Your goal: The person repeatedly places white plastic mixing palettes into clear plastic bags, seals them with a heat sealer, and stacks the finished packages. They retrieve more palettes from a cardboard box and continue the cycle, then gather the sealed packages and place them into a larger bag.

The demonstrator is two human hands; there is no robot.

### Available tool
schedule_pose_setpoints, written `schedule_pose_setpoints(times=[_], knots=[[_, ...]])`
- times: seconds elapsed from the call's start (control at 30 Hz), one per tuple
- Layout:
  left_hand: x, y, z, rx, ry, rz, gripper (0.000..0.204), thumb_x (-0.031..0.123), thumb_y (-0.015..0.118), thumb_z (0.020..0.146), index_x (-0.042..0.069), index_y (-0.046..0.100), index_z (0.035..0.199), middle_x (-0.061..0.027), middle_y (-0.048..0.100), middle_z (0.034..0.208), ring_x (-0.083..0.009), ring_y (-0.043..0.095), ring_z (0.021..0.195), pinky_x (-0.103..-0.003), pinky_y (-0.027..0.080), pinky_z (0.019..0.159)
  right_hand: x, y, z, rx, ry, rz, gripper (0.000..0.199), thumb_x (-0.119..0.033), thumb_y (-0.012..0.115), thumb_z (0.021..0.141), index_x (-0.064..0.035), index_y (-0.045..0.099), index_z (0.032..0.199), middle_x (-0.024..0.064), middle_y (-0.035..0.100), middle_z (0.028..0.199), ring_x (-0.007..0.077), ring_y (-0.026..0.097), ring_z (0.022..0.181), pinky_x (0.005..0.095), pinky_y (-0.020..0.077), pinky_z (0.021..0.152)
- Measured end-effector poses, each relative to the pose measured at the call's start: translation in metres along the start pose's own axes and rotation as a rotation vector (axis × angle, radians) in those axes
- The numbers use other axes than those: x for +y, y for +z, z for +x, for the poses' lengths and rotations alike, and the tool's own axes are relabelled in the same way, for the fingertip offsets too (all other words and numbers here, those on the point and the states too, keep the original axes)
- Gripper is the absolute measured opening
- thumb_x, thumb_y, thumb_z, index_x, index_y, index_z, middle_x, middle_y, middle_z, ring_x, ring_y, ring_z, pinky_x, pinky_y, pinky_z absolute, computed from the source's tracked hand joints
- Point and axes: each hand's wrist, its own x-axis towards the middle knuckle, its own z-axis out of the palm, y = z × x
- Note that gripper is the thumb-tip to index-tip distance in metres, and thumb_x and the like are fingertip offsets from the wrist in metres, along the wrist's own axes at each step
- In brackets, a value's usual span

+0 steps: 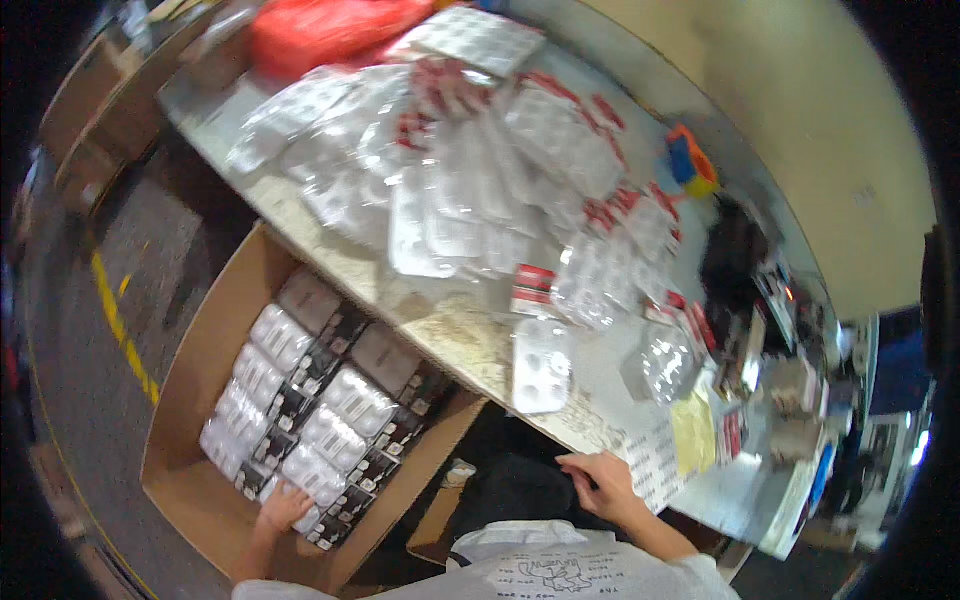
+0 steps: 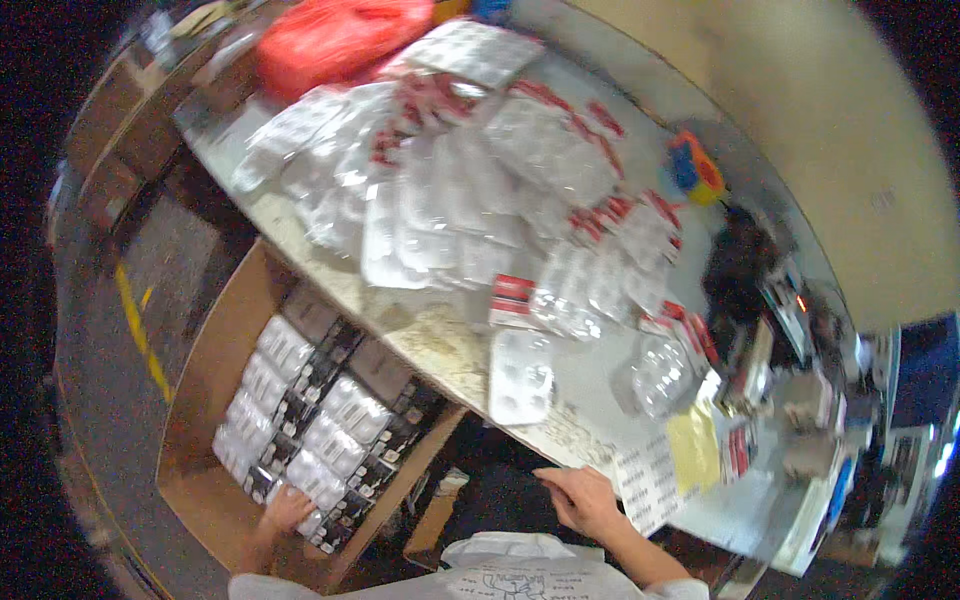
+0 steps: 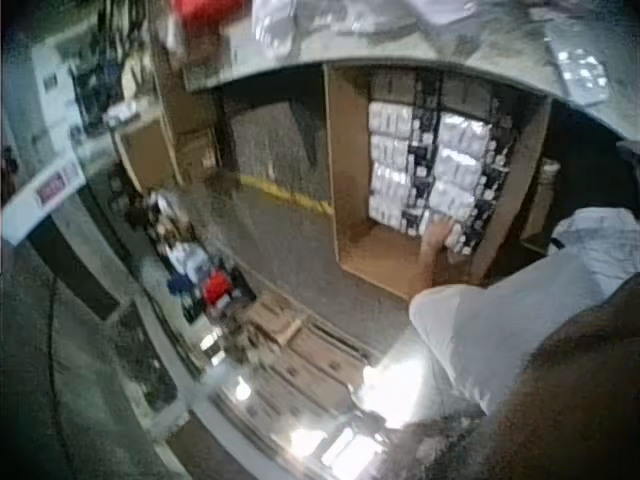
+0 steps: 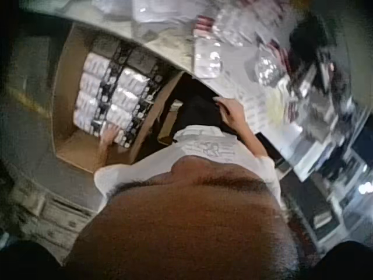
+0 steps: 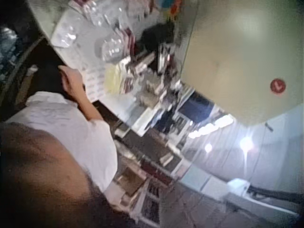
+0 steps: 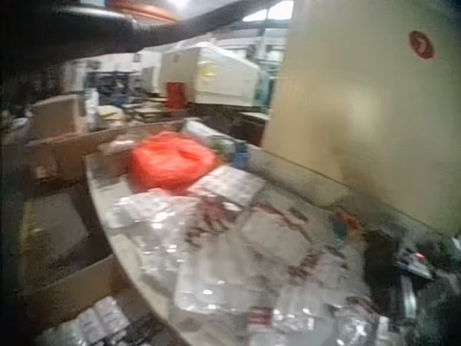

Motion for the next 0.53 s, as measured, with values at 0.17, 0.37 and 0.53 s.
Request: schedule_pose_setpoints(times=[0.17, 0.37, 0.53], knots=[[0.015, -0.117, 0.070, -0.563, -0.287, 0.025, 0.032, 0.028, 0.046, 0.087, 0.019, 0.055, 0.117, -0.0077, 0.060, 0.110, -0.0261, 0.056, 0.103, -0.055, 0.032, 0.096, 0.014, -0.011, -0.014, 0.130, -0.093, -0.065, 0.038, 0.002, 0.064, 0.072, -0.0109, 0.060, 0.108, 0.0037, 0.064, 0.086, 0.0193, 0.061, 0.071, 0.0309, 0.0432, 0.059], [0.138, -0.325, 0.223, 0.387, -0.121, -1.017, 0.016, 0.020, 0.055, 0.087, 0.007, 0.064, 0.087, -0.0120, 0.064, 0.083, -0.0306, 0.063, 0.074, -0.039, 0.050, 0.064, 0.042, -0.047, -0.083, 0.486, 0.257, -0.287, 0.033, 0.001, 0.064, 0.072, -0.0091, 0.062, 0.103, 0.0055, 0.066, 0.090, 0.0219, 0.062, 0.079, 0.0326, 0.0445, 0.069], [0.288, -0.281, 0.357, 0.062, 0.568, -1.089, 0.025, 0.023, 0.052, 0.089, 0.003, 0.066, 0.093, -0.0198, 0.064, 0.098, -0.0287, 0.063, 0.092, -0.039, 0.048, 0.084, 0.108, -0.052, -0.179, 0.800, 0.583, -0.310, 0.025, -0.006, 0.063, 0.077, -0.0078, 0.063, 0.102, 0.0099, 0.065, 0.099, 0.0274, 0.060, 0.093, 0.0375, 0.0453, 0.081]])
